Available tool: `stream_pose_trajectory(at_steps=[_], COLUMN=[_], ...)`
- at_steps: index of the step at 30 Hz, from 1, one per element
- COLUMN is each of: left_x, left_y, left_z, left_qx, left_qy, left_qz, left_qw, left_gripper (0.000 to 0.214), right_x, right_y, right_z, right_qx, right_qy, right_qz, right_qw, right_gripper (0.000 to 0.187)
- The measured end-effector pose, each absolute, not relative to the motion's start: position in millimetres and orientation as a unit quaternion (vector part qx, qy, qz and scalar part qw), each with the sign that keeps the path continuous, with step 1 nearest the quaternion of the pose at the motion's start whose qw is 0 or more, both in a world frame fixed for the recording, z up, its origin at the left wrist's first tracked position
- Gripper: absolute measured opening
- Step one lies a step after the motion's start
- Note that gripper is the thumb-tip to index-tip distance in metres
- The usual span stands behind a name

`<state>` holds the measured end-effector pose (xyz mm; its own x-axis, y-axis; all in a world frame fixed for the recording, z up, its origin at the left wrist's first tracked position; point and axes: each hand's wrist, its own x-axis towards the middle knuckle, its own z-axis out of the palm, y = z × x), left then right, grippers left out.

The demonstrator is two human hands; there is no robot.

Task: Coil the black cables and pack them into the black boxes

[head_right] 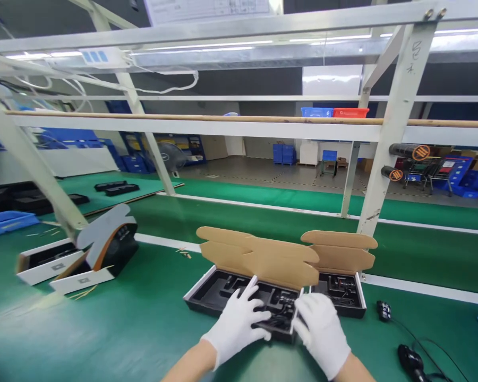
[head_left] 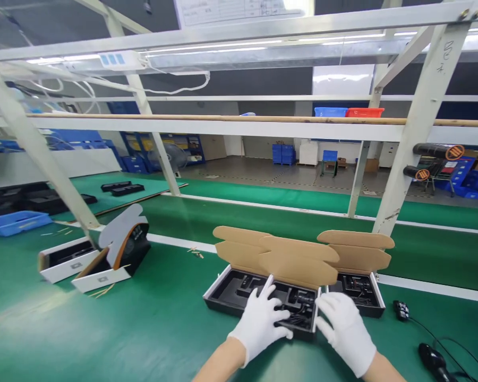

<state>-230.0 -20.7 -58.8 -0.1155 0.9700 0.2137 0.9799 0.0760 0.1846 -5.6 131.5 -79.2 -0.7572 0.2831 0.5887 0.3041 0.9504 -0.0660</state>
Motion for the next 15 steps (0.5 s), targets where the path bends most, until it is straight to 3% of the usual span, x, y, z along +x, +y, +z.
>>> stream_pose_trajectory(at_steps=[3,9,15], left_x=[-254.8,-302.6,-301.5], left_y=[-52.3,-95.0,-95.7], left_z=[-55.0,-62.6,-64.4], left_qx=[-0.646,-0.596,-0.568], left_qy=[-0.755,-0.797,-0.816], left_qz=[-0.116,-0.092,-0.082], left_qw=[-0.007,-0.045,-0.063], left_gripper=[0.036,0.036,0.038], right_x=[26.6,-21.8,-117.2], right_y=[158.6,157.6,214.6], right_z=[-100.8,-114.9,-63.4], right_qx=[-0.221,-0.247,-0.268], right_qy=[-0.900,-0.937,-0.943], right_qz=[-0.104,-0.088,-0.078], right_qw=[0.362,0.230,0.181], right_gripper=[0.029,0.026,0.011])
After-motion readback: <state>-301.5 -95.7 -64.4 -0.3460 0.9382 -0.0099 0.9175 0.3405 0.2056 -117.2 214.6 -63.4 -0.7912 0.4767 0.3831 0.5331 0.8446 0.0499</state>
